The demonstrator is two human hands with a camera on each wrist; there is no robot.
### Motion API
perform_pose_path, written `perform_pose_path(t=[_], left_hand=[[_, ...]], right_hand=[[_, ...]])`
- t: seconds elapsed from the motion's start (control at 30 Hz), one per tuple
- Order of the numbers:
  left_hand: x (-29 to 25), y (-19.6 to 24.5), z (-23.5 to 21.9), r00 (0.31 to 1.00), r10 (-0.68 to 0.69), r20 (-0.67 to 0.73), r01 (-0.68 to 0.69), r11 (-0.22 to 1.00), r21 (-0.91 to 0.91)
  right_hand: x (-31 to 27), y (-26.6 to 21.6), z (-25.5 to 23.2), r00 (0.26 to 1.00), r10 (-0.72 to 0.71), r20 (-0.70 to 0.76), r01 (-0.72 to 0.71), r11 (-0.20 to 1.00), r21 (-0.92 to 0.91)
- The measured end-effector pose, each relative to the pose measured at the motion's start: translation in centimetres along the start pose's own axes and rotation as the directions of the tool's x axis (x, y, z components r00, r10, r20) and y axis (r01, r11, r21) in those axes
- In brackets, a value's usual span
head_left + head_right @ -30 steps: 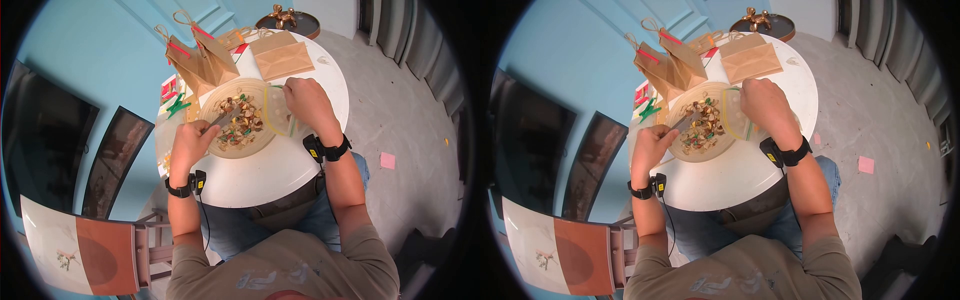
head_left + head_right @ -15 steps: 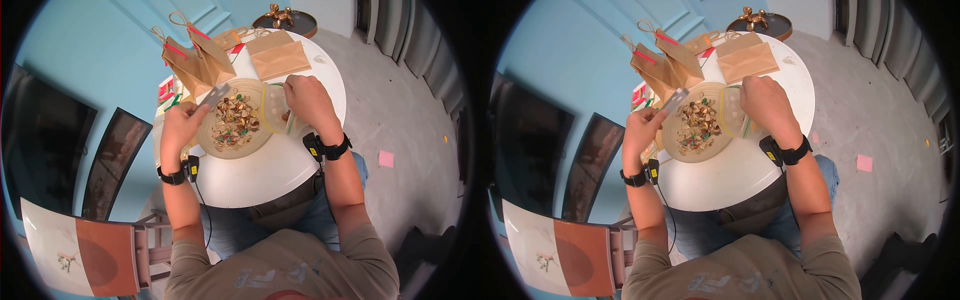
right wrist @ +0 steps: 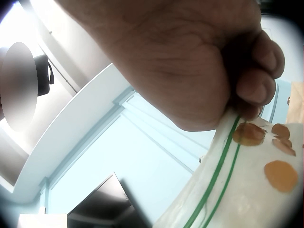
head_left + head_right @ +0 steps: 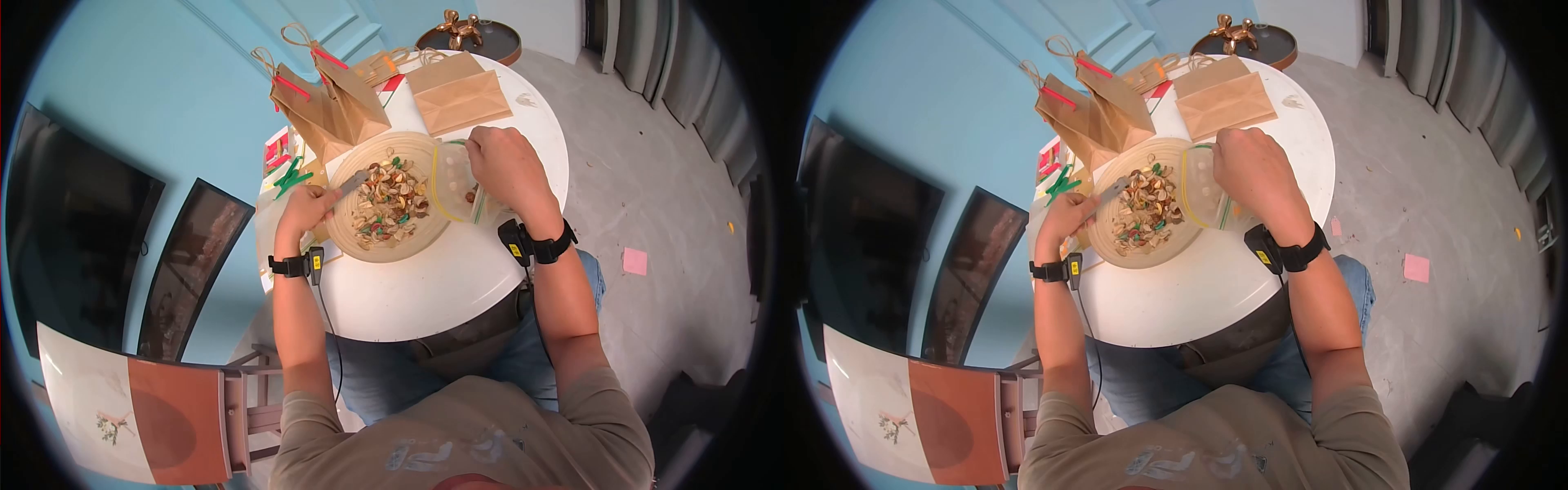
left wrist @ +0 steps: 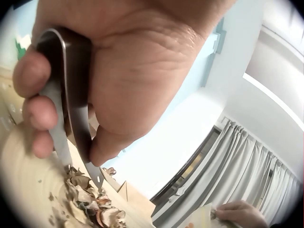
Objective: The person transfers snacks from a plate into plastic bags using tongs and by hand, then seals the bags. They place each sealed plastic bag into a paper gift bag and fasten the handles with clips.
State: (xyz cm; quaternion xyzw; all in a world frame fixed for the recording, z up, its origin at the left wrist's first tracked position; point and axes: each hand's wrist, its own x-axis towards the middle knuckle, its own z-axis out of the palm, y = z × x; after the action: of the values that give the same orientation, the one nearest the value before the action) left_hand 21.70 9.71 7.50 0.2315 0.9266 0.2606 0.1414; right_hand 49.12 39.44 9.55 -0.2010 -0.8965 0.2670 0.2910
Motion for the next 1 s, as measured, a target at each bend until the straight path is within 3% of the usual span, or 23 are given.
perform_pose_path(t=[0.1, 0.27, 0.4, 0.57, 0.67, 1.0], left_hand=[[-1.2, 0.9, -0.2, 0.992, -0.053, 0.114, 0.062, 0.995, -0.079], [-1.8, 1.3, 0.3, 0.964, 0.003, 0.267, 0.040, 0.987, -0.156], [-2.4, 1.8, 1.3, 0.964, 0.026, 0.264, 0.017, 0.987, -0.159], [-2.5, 0.9, 3.2, 0.977, 0.201, 0.077, -0.198, 0.979, -0.049], [-3.0, 1.2, 3.4, 0.973, 0.223, 0.060, -0.225, 0.974, 0.027], [-3.8, 1.8, 3.9, 0.967, 0.254, 0.028, -0.254, 0.967, 0.019]], right_hand=[[0.1, 0.2, 0.4, 1.000, -0.007, 0.010, 0.007, 1.000, -0.012], [0.1, 0.1, 0.6, 1.000, 0.006, 0.025, -0.005, 1.000, -0.018], [0.1, 0.0, 0.6, 1.000, 0.003, 0.025, -0.002, 1.000, -0.013], [0.1, -0.1, 0.5, 0.999, 0.011, 0.034, -0.011, 1.000, -0.011], [0.1, 0.0, 0.6, 0.999, 0.008, 0.032, -0.008, 1.000, -0.014], [0.1, 0.1, 0.6, 1.000, 0.000, 0.020, 0.001, 1.000, -0.021]])
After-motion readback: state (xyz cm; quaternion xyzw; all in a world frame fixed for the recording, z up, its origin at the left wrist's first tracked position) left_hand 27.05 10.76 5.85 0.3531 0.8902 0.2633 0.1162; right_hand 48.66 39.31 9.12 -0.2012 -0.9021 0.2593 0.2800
